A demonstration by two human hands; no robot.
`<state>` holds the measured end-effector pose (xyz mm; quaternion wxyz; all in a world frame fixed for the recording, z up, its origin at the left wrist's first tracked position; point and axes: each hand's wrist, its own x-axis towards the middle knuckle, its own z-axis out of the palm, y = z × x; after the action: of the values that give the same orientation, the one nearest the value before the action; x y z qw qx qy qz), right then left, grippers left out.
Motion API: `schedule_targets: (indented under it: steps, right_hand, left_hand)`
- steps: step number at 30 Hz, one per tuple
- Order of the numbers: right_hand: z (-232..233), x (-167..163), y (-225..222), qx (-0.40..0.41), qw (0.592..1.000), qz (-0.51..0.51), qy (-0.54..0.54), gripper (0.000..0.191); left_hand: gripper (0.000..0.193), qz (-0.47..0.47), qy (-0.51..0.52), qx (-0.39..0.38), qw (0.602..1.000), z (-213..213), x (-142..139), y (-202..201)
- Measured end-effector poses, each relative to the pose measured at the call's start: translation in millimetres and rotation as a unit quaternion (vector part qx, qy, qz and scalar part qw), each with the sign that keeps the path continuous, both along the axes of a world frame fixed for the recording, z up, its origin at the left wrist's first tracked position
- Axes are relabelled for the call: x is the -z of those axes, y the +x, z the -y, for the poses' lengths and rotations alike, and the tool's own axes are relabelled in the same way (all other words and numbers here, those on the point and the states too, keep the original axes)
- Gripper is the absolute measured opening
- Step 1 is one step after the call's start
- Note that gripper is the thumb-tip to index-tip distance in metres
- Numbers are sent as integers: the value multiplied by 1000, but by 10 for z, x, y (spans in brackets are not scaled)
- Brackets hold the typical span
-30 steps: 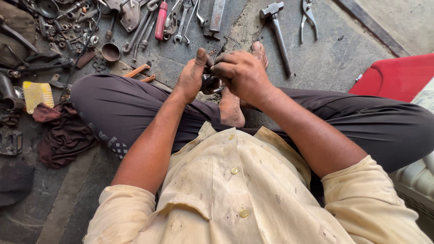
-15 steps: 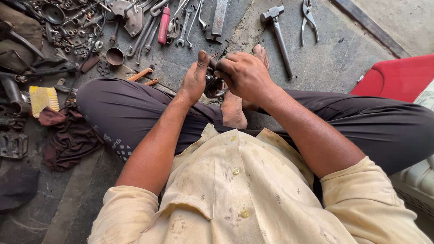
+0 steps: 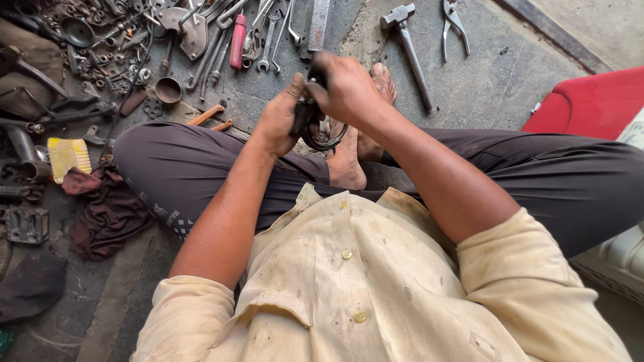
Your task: The person sits on the floor and uses a hammer and pliers to adjust and assemble small mechanical parts. They repeatedly pick up components, strike them with a hammer, and manipulate them with pliers, working on a cluttered floor filled with tools and spare parts.
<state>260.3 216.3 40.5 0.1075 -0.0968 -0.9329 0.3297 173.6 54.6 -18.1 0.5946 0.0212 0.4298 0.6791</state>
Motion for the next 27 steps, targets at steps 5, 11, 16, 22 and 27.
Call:
schedule_targets:
  steps: [5,11,16,22,27]
  right_hand:
    - [-22,-12,-266,15,1000,10,-11,47]
    - [-266,-214,-261,36,974,86,-208,42]
    - [-514,-51,227,80,989,121,-2,22]
    - [103,277,422,88,959,259,-78,25]
    - [627,210,371,-8,973,164,-161,25]
  left_hand:
    - [52,105,75,-14,992,50,-84,-69]
    - [49,151,66,-112,980,103,-140,-125]
    - [45,148,138,-193,960,131,-122,-237]
    - [43,145,170,-214,951,78,-50,-275]
    - [44,165,178,-247,938,130,-69,-300]
